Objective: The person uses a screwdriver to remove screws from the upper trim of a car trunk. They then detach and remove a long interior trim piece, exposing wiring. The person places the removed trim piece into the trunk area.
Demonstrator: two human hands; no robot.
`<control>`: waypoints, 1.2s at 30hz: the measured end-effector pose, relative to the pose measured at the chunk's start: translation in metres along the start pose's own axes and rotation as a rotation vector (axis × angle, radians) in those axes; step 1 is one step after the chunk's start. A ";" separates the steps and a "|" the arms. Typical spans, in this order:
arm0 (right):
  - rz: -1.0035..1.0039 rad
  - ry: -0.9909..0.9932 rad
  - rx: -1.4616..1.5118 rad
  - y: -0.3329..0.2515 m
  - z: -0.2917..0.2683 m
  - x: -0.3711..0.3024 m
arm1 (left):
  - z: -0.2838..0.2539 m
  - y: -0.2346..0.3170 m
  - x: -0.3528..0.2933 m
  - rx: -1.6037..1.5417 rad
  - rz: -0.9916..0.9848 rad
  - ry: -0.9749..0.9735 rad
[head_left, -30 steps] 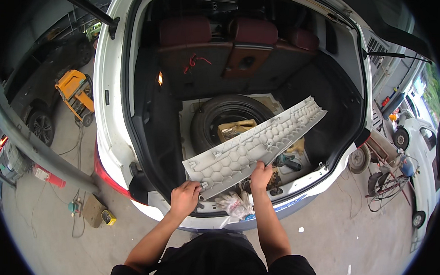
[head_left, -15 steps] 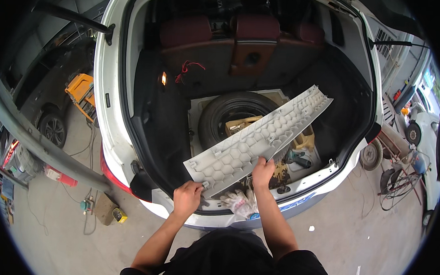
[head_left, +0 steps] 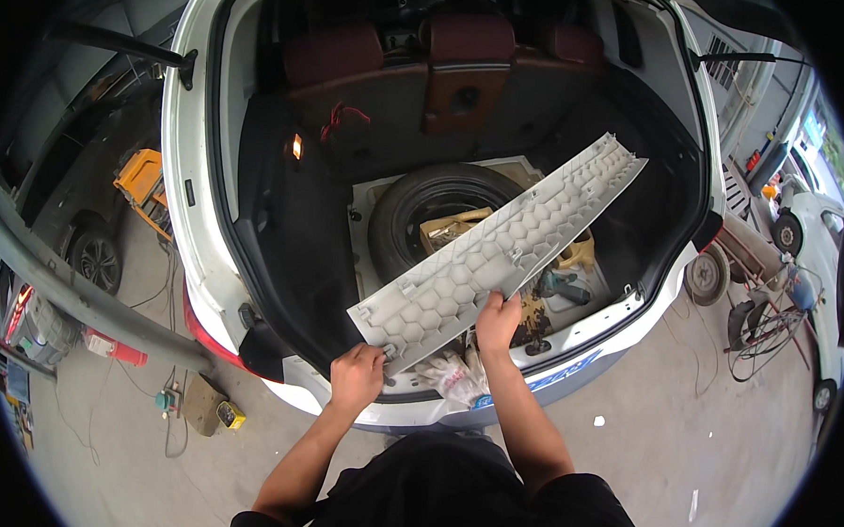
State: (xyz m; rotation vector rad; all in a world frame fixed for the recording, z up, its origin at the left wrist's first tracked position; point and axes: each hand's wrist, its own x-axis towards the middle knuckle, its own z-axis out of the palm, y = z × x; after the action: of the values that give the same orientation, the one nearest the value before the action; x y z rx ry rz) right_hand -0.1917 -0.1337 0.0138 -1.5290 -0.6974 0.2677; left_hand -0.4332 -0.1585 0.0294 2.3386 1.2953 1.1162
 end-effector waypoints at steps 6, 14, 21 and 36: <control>-0.025 -0.024 -0.028 -0.010 -0.004 -0.003 | -0.001 0.002 -0.005 -0.012 -0.058 -0.009; 0.050 -0.072 0.063 -0.020 -0.013 -0.012 | 0.006 0.011 -0.008 0.156 -0.070 -0.101; 0.068 -0.082 -0.054 0.021 0.012 -0.014 | 0.020 -0.003 -0.022 0.092 -0.247 -0.068; 0.267 -0.118 -0.413 0.198 0.061 0.017 | -0.019 -0.056 -0.237 0.271 -0.743 -0.299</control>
State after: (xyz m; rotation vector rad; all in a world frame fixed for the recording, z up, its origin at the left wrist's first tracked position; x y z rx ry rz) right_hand -0.1616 -0.0623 -0.1787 -2.0183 -0.6665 0.4373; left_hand -0.5559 -0.3193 -0.1073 1.7881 2.0208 0.3621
